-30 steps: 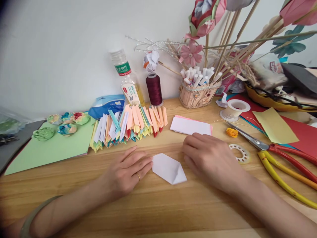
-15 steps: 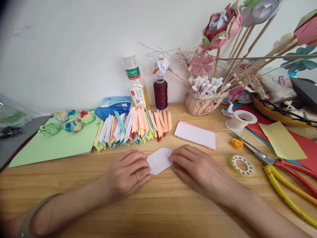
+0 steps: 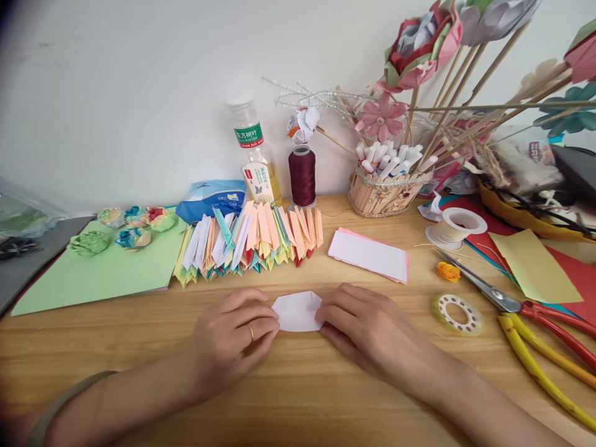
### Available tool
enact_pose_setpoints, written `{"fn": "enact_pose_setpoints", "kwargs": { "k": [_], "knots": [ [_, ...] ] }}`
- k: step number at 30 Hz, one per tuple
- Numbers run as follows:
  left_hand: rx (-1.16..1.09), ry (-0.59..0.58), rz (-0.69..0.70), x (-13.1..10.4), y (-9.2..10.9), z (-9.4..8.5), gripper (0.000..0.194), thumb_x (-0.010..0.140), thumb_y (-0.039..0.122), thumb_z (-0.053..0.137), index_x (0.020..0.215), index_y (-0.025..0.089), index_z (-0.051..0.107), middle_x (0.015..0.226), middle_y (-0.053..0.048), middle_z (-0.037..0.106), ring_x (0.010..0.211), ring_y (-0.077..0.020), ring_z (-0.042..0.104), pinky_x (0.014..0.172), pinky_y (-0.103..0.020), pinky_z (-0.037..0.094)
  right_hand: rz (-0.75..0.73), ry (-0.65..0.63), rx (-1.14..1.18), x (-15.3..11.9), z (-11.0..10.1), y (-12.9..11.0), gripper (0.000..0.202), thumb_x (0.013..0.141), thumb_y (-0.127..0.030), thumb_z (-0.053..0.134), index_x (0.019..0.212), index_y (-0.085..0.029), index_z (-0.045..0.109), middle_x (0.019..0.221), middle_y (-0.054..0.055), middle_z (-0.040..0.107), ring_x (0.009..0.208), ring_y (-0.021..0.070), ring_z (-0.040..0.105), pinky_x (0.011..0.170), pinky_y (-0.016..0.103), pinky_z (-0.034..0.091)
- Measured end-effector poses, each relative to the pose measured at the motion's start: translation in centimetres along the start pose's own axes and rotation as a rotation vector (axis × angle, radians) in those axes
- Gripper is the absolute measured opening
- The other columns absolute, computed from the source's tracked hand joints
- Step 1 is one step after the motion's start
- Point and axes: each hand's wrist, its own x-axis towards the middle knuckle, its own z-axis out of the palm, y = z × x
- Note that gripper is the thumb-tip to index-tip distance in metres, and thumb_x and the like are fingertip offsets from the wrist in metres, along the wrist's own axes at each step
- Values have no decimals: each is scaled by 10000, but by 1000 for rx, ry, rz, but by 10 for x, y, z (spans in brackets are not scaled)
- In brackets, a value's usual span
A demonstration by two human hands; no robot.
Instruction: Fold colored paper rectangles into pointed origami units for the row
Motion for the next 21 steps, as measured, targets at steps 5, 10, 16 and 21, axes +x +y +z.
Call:
{"fn": "enact_pose_setpoints", "kwargs": {
  "k": [5,10,16,21],
  "knots": [
    [-150,-39,-160,1,3,-2,122,775,58,568,732,161,618,739,-12,655,768,-179,522,673,-301,478,89,-35,59,2,2,-6,159,928,-168,416,863,-190,559,824,46,575,751,173,517,648,308,416],
    [-228,-100,-320,3,2,-1,112,769,83,596,707,173,621,751,-6,654,779,-188,513,702,-330,447,216,0,176,1,4,-11,130,913,-175,442,867,-200,561,864,45,568,793,170,533,671,298,431],
    [-250,-160,-401,4,4,-1,92,788,121,591,710,170,596,749,-10,637,805,-201,504,736,-358,409,293,-2,205,3,10,-9,142,926,-203,433,827,-203,535,834,35,553,773,164,534,660,293,430],
    [-239,-176,-440,6,6,0,120,787,103,558,684,163,571,742,-15,603,807,-199,483,728,-358,391,325,-14,92,9,12,-13,169,920,-207,418,778,-197,509,781,35,544,711,171,528,619,298,417]
  ]
}}
